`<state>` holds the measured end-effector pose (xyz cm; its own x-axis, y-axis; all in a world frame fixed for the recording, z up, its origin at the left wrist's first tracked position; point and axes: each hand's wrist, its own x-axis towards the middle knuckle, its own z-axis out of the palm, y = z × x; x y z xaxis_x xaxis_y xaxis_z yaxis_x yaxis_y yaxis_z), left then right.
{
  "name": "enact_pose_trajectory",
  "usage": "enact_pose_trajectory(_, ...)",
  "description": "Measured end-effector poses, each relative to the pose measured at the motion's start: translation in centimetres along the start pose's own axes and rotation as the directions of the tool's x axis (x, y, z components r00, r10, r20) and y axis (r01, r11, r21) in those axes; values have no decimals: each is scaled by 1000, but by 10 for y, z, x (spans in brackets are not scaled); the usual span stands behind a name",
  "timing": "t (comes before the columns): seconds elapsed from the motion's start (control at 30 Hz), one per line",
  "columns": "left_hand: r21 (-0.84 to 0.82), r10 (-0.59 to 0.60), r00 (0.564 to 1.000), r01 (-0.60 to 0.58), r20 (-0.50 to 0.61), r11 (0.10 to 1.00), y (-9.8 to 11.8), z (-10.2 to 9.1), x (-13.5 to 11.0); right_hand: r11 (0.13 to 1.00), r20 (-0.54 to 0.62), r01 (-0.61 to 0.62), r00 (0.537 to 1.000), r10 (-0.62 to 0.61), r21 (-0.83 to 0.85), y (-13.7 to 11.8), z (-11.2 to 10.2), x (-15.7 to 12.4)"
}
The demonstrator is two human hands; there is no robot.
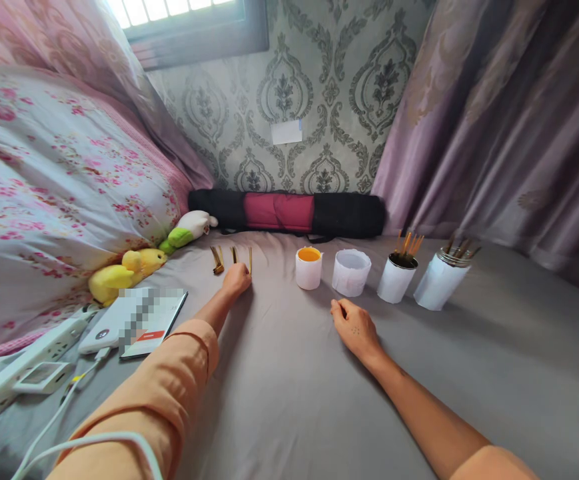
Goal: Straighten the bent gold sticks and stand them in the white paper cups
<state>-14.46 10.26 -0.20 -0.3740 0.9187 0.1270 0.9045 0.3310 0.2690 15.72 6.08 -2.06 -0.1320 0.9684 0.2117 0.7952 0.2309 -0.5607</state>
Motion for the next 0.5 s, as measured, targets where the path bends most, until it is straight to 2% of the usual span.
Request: enact_pose_trajectory(0.5,-13,-7,1000,7,-2,1000,-1,0,1,1000,6,-6,1000,6,-10,-2,-2,-1)
